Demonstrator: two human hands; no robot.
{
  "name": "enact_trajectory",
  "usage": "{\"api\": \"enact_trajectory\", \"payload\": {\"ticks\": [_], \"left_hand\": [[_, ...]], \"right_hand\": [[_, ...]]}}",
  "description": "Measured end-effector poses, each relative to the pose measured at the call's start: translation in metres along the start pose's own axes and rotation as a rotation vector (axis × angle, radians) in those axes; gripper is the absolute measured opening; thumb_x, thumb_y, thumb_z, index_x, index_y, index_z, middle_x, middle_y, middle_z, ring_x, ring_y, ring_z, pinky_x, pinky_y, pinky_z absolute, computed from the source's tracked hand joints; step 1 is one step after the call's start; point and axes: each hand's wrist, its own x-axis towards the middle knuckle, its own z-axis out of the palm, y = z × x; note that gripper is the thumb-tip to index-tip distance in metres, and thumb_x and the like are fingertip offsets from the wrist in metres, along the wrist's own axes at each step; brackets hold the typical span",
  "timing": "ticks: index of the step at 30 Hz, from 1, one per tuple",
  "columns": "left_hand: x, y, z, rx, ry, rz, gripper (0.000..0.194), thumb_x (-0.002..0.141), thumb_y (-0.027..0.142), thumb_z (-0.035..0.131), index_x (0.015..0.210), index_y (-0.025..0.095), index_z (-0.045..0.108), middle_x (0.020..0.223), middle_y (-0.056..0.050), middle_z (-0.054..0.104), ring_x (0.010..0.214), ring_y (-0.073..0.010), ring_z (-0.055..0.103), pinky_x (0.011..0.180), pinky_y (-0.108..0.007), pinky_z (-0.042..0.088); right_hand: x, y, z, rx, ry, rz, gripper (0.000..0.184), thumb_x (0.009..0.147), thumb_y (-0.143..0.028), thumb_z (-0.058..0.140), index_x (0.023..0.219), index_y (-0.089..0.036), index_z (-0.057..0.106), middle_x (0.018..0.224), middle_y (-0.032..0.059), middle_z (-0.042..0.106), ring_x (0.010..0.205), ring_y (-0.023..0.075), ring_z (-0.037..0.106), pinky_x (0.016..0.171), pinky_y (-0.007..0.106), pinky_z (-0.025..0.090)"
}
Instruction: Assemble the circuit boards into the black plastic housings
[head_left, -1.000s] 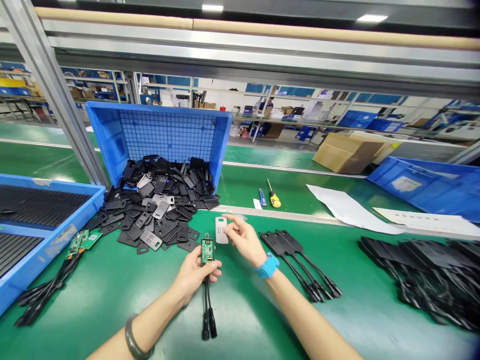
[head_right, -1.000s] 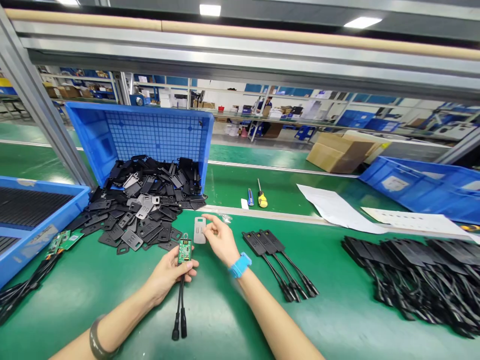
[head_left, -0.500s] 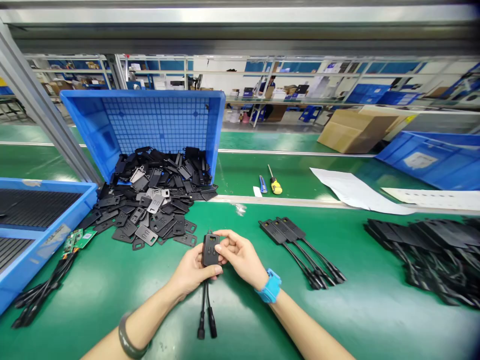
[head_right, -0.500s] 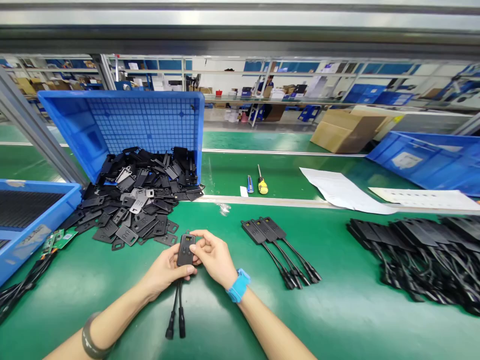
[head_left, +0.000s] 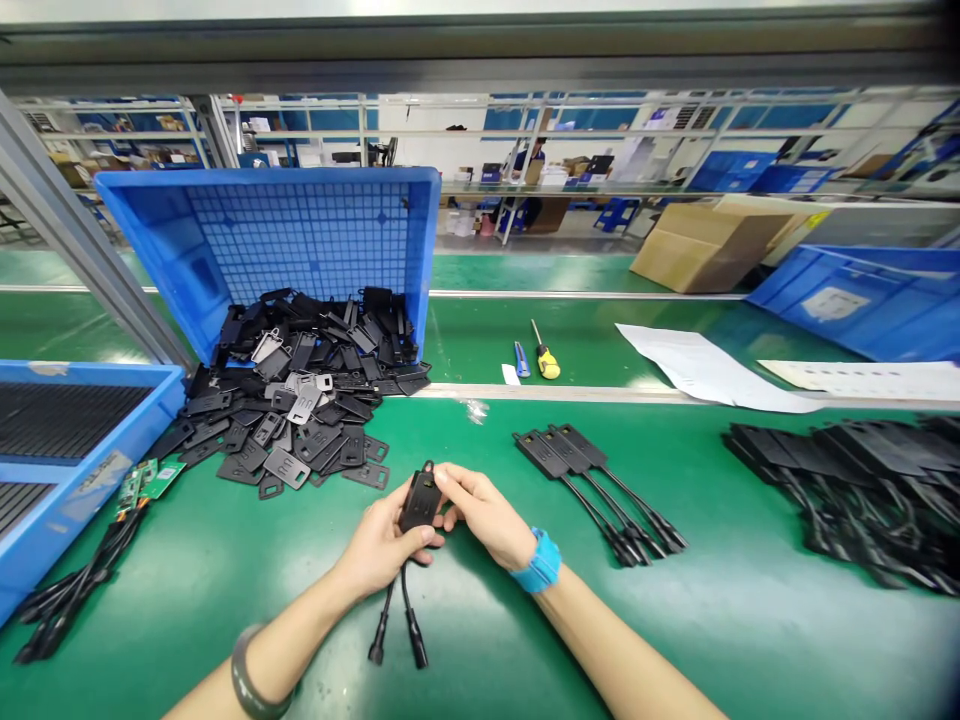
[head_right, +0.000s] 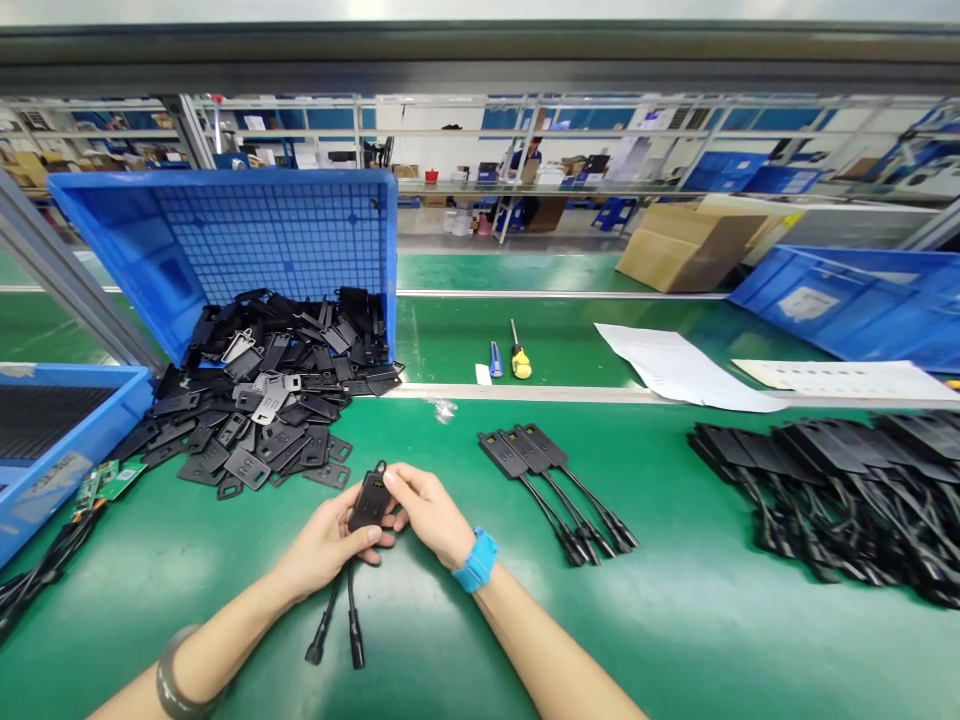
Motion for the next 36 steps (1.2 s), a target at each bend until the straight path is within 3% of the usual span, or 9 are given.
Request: {"api": "enact_trajectory", "payload": {"ticks": [6, 9, 12, 15, 21, 24, 28, 31, 36], "left_hand": [[0.001, -0.004, 0.002, 0.003, 0.012, -0.039, 0.044, 0.075, 0.036, 0.071, 0.112, 0.016, 0.056, 0.093, -0.011, 0.065, 0.076, -0.0207, 0.066, 0.061, -0.028, 0.054], [0.004, -0.006, 0.005, -0.102, 0.031, 0.002, 0.063, 0.071, 0.032, 0.076, 0.126, 0.019, 0.049, 0.103, -0.012, 0.065, 0.085, -0.0219, 0.066, 0.073, -0.031, 0.054], [0.003, -0.006, 0.006, -0.211, -0.054, 0.052, 0.096, 0.066, 0.024, 0.080, 0.144, 0.027, 0.024, 0.123, -0.013, 0.057, 0.104, -0.0235, 0.061, 0.089, -0.034, 0.049], [0.000, -0.006, 0.004, -0.138, -0.120, 0.015, 0.106, 0.069, 0.022, 0.077, 0.148, 0.029, 0.007, 0.136, -0.017, 0.048, 0.113, -0.0248, 0.056, 0.095, -0.038, 0.045], [-0.002, -0.006, 0.003, 0.125, 0.067, 0.119, 0.088, 0.071, 0.016, 0.069, 0.146, 0.025, 0.023, 0.133, -0.017, 0.050, 0.111, -0.0248, 0.056, 0.079, -0.031, 0.050], [-0.007, 0.007, -0.005, 0.379, 0.184, 0.240, 0.070, 0.073, 0.016, 0.065, 0.138, 0.025, 0.040, 0.122, -0.012, 0.059, 0.098, -0.0229, 0.060, 0.071, -0.029, 0.050], [-0.032, 0.042, -0.044, 0.903, 0.332, 0.274, 0.045, 0.079, 0.021, 0.062, 0.123, 0.026, 0.057, 0.117, -0.009, 0.063, 0.101, -0.0254, 0.059, 0.079, -0.031, 0.048], [-0.068, 0.063, -0.093, 1.423, 0.676, -0.043, 0.030, 0.082, 0.017, 0.056, 0.111, 0.023, 0.061, 0.109, -0.010, 0.063, 0.101, -0.0257, 0.060, 0.088, -0.033, 0.045], [-0.125, 0.064, -0.175, 1.575, 1.037, -0.396, 0.023, 0.080, 0.010, 0.053, 0.102, 0.005, 0.057, 0.095, -0.025, 0.062, 0.095, -0.0377, 0.061, 0.078, -0.046, 0.047]], "right_hand": [[0.002, 0.003, 0.001, -0.029, 0.022, 0.024, 0.042, 0.084, -0.057, 0.052, 0.069, -0.017, 0.051, 0.057, -0.0046, 0.042, 0.050, 0.0091, 0.039, 0.047, 0.022, 0.032], [0.000, 0.006, 0.008, -0.324, 0.136, -0.103, 0.034, 0.088, -0.048, 0.048, 0.095, -0.017, 0.059, 0.076, 0.0016, 0.053, 0.062, 0.0139, 0.048, 0.058, 0.027, 0.043], [-0.003, 0.005, 0.013, -0.707, 0.201, -0.274, 0.050, 0.086, -0.035, 0.053, 0.131, -0.016, 0.043, 0.108, 0.0102, 0.052, 0.088, 0.0202, 0.055, 0.081, 0.034, 0.048], [-0.002, -0.002, 0.005, -1.020, 0.196, -0.251, 0.051, 0.089, -0.024, 0.046, 0.137, -0.010, 0.037, 0.111, 0.0139, 0.052, 0.098, 0.0230, 0.054, 0.089, 0.035, 0.046], [0.001, -0.010, -0.045, -1.682, 0.370, 0.041, 0.030, 0.086, -0.013, 0.046, 0.111, -0.006, 0.059, 0.096, 0.0187, 0.059, 0.085, 0.0296, 0.058, 0.071, 0.038, 0.047], [-0.001, -0.003, -0.064, -1.840, 0.435, 0.048, 0.027, 0.087, -0.007, 0.039, 0.097, -0.010, 0.064, 0.090, 0.0181, 0.060, 0.083, 0.0307, 0.058, 0.060, 0.035, 0.044], [-0.002, 0.010, -0.068, -1.857, 0.510, -0.131, 0.028, 0.086, -0.013, 0.046, 0.109, -0.008, 0.062, 0.098, 0.0191, 0.059, 0.080, 0.0313, 0.056, 0.058, 0.035, 0.043], [-0.004, 0.017, -0.057, -1.744, 0.443, -0.336, 0.033, 0.087, -0.023, 0.049, 0.115, -0.010, 0.059, 0.102, 0.0173, 0.058, 0.082, 0.0298, 0.056, 0.061, 0.037, 0.045], [-0.004, 0.025, -0.035, -1.530, 0.275, -0.481, 0.032, 0.089, -0.027, 0.042, 0.111, -0.016, 0.062, 0.099, 0.0139, 0.060, 0.086, 0.0275, 0.058, 0.071, 0.038, 0.049]]}}
